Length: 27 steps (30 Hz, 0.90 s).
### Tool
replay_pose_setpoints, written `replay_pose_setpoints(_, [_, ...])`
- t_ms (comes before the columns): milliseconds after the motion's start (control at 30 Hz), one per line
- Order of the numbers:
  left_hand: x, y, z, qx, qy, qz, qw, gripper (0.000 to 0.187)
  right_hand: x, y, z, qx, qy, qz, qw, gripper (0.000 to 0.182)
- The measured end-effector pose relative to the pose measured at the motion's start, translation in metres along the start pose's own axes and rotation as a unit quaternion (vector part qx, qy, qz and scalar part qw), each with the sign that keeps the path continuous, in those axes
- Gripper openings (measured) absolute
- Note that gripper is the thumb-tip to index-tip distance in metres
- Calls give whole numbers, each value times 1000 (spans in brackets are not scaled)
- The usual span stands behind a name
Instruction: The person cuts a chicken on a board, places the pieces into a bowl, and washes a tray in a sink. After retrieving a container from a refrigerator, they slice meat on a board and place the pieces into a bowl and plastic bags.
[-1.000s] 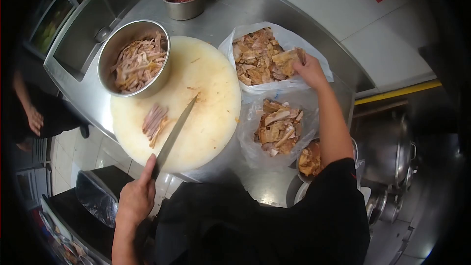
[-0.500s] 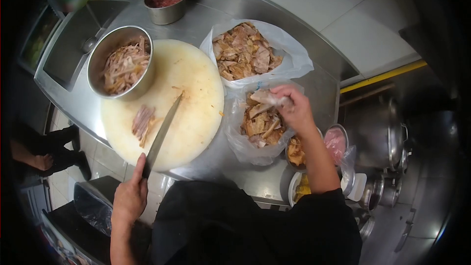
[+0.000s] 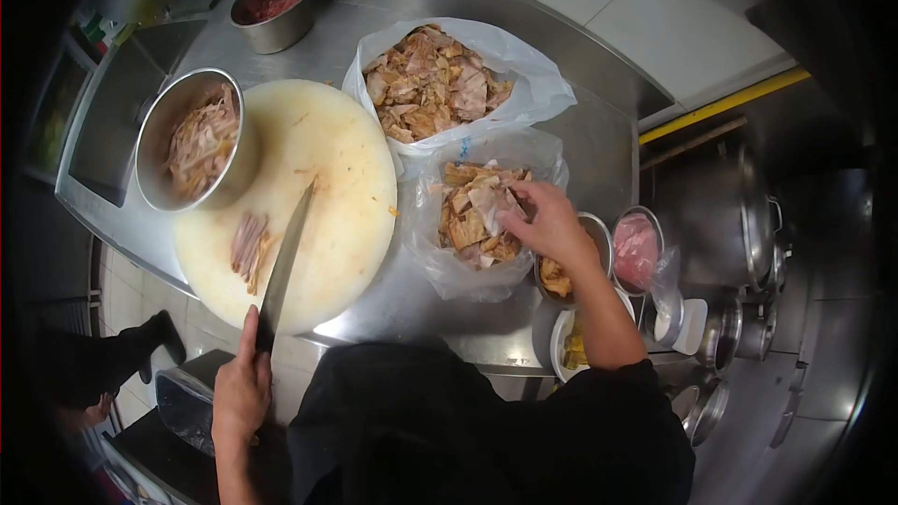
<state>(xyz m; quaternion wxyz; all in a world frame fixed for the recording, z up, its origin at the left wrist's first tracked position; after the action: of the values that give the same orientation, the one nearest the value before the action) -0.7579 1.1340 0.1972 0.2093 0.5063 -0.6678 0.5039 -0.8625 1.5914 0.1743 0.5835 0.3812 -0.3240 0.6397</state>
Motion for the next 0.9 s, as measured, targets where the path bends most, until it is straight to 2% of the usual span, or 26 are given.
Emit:
replay_pose_setpoints(133, [1,-1,-2,5,0,3,1000,69,-17,10,20,67,-14,-30,997,39])
replay_pose_setpoints(233, [1,-2,-3,2,-10,-6,1000,69,-22,15,23,26,21,-50,998,38])
replay_pose_setpoints(333, [-1,-2,-4,-3,-13,-12,1000,68,-29,17,26,-77,22,-17,997,39])
replay_pose_setpoints(433, [2,-1,-6,8,-7,-2,1000,67,-44,22,17,-100,33,60,993,40])
replay_pose_setpoints(533, [2,-2,-4,13,-21,0,1000,66,-61,26,-8,-140,172,111,969,39])
replay_pose_setpoints(633, [1,-1,-2,14,-32,-5,999,65,-62,27,-18,-108,203,98,968,34])
replay_pose_setpoints(900, [0,0,0,16,-46,-6,999,66,-57,24,-19,-141,191,82,968,32])
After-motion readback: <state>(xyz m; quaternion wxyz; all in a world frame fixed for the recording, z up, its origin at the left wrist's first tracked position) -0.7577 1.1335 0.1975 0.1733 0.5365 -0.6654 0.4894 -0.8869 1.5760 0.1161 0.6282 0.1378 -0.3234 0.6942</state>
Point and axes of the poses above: each hand's wrist, its own y-axis towards the middle knuckle, its own x-axis out of the back of the hand, z = x × y, the point moved 6 cm from there along y, towards the middle knuckle, and after that the axes turned 4 degrees about x, right-handed, at the moved point
